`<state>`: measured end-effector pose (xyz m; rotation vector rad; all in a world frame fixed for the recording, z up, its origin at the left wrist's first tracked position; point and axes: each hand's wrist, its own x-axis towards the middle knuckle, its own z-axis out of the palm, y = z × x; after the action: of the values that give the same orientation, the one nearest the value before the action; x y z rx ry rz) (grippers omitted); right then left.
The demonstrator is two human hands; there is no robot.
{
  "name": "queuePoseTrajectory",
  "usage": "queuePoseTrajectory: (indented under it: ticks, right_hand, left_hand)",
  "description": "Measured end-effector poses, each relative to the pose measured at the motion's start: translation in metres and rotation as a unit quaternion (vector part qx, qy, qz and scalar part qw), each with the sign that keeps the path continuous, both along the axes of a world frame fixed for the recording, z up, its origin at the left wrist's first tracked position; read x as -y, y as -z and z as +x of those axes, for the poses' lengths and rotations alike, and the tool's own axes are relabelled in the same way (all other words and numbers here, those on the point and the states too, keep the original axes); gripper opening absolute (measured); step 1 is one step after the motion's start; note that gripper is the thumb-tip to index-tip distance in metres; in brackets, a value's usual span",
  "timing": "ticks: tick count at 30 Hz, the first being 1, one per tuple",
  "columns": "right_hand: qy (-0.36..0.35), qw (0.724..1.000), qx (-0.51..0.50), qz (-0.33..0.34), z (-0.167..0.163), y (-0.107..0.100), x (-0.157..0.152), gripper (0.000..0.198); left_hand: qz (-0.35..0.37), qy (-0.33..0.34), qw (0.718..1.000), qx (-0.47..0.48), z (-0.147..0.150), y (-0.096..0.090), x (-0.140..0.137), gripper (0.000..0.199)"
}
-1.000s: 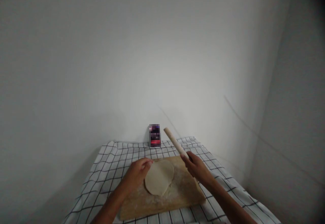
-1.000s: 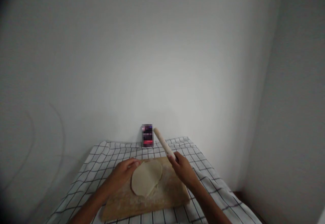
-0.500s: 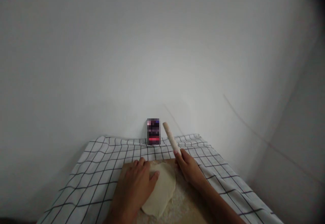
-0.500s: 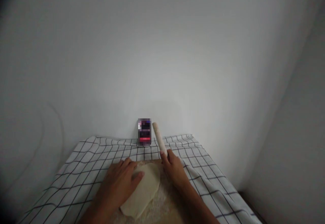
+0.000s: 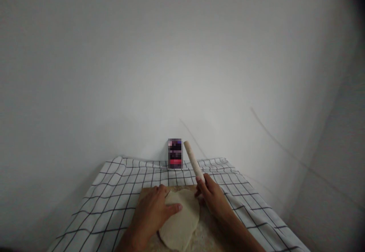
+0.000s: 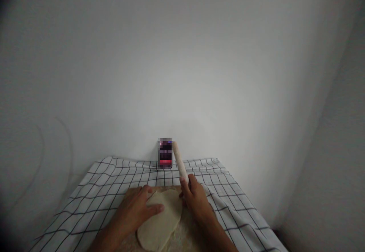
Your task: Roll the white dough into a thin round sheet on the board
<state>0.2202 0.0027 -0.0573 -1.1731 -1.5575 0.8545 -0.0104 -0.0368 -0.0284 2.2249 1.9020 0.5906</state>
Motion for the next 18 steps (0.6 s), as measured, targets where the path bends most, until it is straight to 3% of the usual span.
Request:
queuePoseTrajectory:
  ticks: [7, 10, 13, 18]
  right_hand:
    - [-0.016, 1.0, -0.021, -0.005, -0.002, -0.002, 0.003, 0.051]
    - [-0.031, 0.999, -0.029, 0.0, -0.003, -0.003, 0.005, 0.05]
    - [-0.041, 0.999, -0.031, 0.005, -0.004, -0.007, 0.008, 0.049]
    - [-0.041, 0.999, -0.036, 0.006, -0.005, -0.012, 0.013, 0.051]
  left_hand:
    - [-0.042, 0.005, 0.997, 0.066, -0.001, -0.006, 0.0, 0.041]
    - [-0.047, 0.012, 0.992, 0.116, 0.001, -0.004, -0.002, 0.052]
    - [-0.089, 0.022, 0.974, 0.208, 0.001, 0.0, -0.008, 0.07]
    - [-0.144, 0.075, 0.94, 0.299, -0.008, 0.003, -0.018, 0.065]
